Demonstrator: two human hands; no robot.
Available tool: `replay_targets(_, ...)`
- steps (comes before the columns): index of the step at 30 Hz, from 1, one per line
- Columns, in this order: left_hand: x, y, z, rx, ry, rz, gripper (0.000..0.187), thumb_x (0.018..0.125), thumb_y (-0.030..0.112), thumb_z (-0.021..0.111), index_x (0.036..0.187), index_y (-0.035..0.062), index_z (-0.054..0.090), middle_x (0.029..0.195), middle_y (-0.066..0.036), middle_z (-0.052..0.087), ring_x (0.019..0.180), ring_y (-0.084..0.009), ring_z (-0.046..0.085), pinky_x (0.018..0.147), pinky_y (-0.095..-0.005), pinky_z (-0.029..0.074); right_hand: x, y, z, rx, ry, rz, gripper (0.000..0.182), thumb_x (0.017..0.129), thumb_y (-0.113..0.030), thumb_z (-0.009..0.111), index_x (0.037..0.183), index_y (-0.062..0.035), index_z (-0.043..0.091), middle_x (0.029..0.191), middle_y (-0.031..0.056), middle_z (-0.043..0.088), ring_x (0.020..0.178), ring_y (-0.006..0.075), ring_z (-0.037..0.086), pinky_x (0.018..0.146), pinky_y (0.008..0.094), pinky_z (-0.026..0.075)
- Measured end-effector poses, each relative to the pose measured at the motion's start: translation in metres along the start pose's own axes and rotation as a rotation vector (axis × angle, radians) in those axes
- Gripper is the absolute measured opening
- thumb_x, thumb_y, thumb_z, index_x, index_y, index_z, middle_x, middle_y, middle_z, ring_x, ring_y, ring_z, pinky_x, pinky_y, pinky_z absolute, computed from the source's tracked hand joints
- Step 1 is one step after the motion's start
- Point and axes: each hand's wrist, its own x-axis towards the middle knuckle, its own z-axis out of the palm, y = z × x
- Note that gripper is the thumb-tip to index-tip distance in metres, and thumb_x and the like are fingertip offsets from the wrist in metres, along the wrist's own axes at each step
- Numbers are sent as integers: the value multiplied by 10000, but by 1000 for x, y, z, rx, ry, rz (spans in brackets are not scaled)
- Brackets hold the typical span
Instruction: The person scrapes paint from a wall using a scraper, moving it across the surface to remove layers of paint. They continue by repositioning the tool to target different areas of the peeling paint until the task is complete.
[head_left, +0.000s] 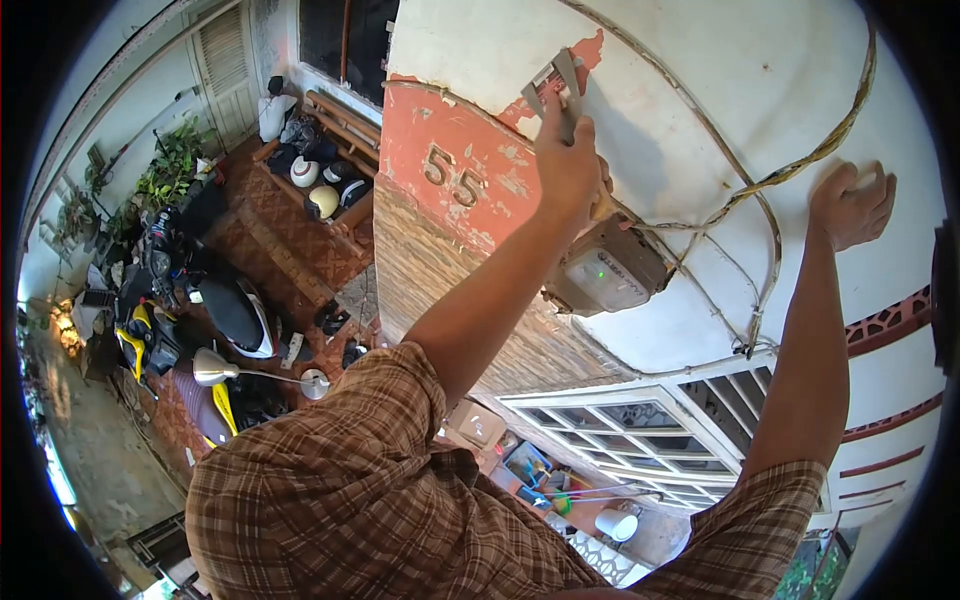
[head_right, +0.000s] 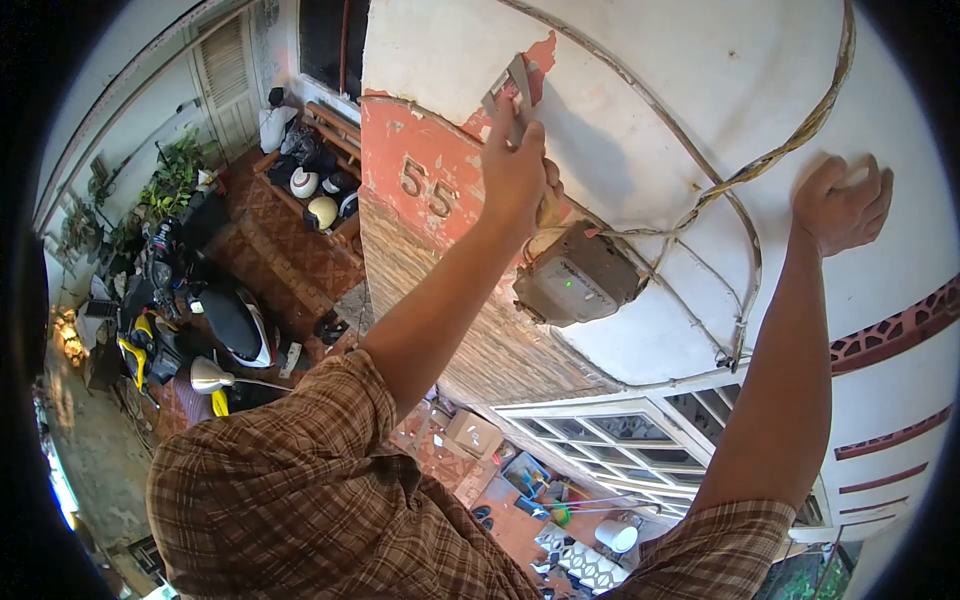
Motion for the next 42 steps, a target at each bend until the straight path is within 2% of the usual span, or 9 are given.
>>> replay_targets(13, 1, 2, 6, -32, 45, -21, 659, 1024, 139, 505, 1601, 162, 187, 735, -22, 474, 497, -99, 476, 442, -304, 451, 0, -2, 0, -3, -18, 33, 499, 908, -453, 515, 1279, -137, 617, 1443, 93, 529, 1369, 278, 448, 1137, 466, 327)
replay_targets(16, -14, -6, 18, -54, 54, 2, 510, 1024, 148, 510, 1510, 127, 355, 741, -23, 481, 493, -94, 472, 442, -292, 449, -3, 0, 1, 5, -19, 29, 502, 906, -458, 517, 1277, -135, 618, 1444, 93, 527, 1370, 284, 444, 1137, 466, 324)
replay_targets(19, 33, -16, -5, -197, 66, 59, 543, 1026, 137, 474, 1534, 44, 306, 845, -80, 553, 407, -129, 454, 359, -302, 416, 1, 0, 2, 26, -7, 18, 507, 905, -462, 515, 1276, -132, 617, 1444, 93, 527, 1370, 289, 441, 1138, 468, 321)
replay_targets(20, 57, 0, -17, -213, 166, 138, 514, 1023, 149, 468, 1509, 38, 344, 763, -52, 530, 423, -132, 466, 382, -308, 428, -1, 0, 1, 33, -11, 17, 509, 906, -464, 514, 1277, -130, 617, 1444, 92, 526, 1370, 290, 440, 1137, 469, 319)
replay_targets(26, 23, -26, -10, 165, 33, 139, 524, 1009, 156, 470, 1490, 3, 329, 832, -96, 577, 458, -150, 504, 424, -323, 458, -1, -2, 1, 11, -17, 36, 510, 902, -459, 515, 1278, -130, 618, 1442, 84, 528, 1368, 286, 442, 1133, 467, 322)
replay_targets(29, 35, 24, -2, -70, 148, 83, 606, 998, 114, 498, 1548, -9, 275, 909, -128, 610, 455, -153, 517, 415, -325, 461, 1, 3, 5, -57, -24, 15, 493, 904, -451, 516, 1267, -134, 624, 1442, 79, 527, 1366, 280, 446, 1129, 467, 326)
replay_targets(32, 0, 9, 7, 65, -18, 44, 605, 998, 97, 516, 1550, 3, 289, 902, -126, 606, 446, -147, 509, 401, -325, 452, 0, -1, 1, -4, -12, 21, 486, 905, -445, 510, 1252, -128, 634, 1441, 86, 528, 1360, 275, 454, 1122, 470, 337)
replay_targets(36, 2, 8, 9, -1, 57, 30, 600, 999, 95, 523, 1547, 3, 298, 908, -116, 612, 444, -135, 508, 393, -308, 443, 1, 0, 5, -37, -17, 16, 485, 902, -443, 504, 1243, -124, 639, 1432, 88, 535, 1351, 277, 464, 1111, 474, 351)
replay_targets(42, 1, 11, 4, 106, 16, 45, 587, 997, 96, 524, 1534, -17, 314, 888, -98, 608, 466, -131, 516, 406, -293, 439, -2, 0, 3, -26, -2, 13, 487, 900, -441, 504, 1252, -131, 632, 1435, 85, 531, 1351, 285, 458, 1112, 477, 349)
